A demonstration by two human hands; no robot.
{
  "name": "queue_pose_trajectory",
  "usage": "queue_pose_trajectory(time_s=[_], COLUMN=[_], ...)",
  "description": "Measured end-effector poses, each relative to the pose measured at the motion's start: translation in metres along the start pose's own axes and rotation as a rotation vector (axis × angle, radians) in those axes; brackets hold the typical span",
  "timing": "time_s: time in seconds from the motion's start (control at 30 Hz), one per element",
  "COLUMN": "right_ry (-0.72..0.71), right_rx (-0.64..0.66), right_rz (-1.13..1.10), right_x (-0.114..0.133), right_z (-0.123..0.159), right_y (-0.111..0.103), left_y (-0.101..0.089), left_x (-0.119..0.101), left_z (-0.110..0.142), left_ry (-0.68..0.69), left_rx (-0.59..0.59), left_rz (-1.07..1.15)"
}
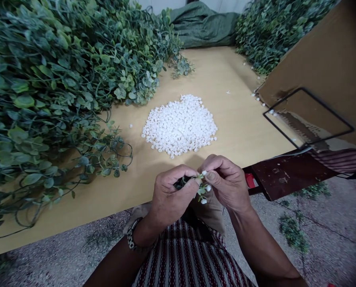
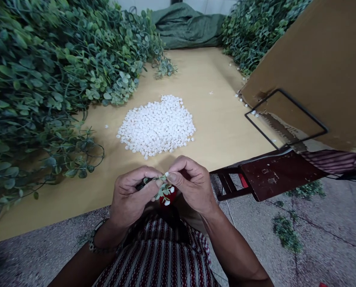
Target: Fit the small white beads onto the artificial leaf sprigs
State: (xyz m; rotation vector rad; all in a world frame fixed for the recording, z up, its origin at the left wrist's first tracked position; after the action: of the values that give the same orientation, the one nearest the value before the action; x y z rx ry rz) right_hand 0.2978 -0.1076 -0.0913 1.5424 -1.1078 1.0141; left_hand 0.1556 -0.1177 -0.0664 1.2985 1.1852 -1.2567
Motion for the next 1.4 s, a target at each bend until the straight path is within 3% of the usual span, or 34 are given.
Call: queue_pose_trajectory(time_s=[0.43, 0.67, 1.0, 1.4], right_ry=[-0.181, -0.305, -0.363, -0.582], right_rx=[-0.059, -0.058, -0.056, -0.087], right_rz=[0.228, 0.347, 0.437, 0.672], right_x=[0.004, 0.007, 0.007, 0.010], right_z=[0.004, 0.005, 0.006, 0.010], right_y=[0.002, 0.000, 0.000, 0.004], left_y=[0.002, 0.002, 0.003, 0.006], left_x=[-0.002, -0.002, -0.004, -0.003], left_z=[0.001, 0.001, -0.001, -0.002], left_ry=[0.021, 0.027, 0.030, 0.086], left_rx=[-0.083, -0.078, -0.095, -0.062], left_rz=[-0.085, -0.080, -0.112, -0.171])
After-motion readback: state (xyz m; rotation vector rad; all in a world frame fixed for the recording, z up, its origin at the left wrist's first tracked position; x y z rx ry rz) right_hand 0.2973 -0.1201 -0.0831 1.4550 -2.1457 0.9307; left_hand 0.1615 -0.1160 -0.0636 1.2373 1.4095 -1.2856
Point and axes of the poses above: each hand's wrist, its own z-axis away from the middle knuckle, its own y-axis out of the palm, x = y × z, the point moved 2 cm from there along -z, towards the middle knuckle, and after that the axes turned 5 degrees about -z, right-handed, at the moved point
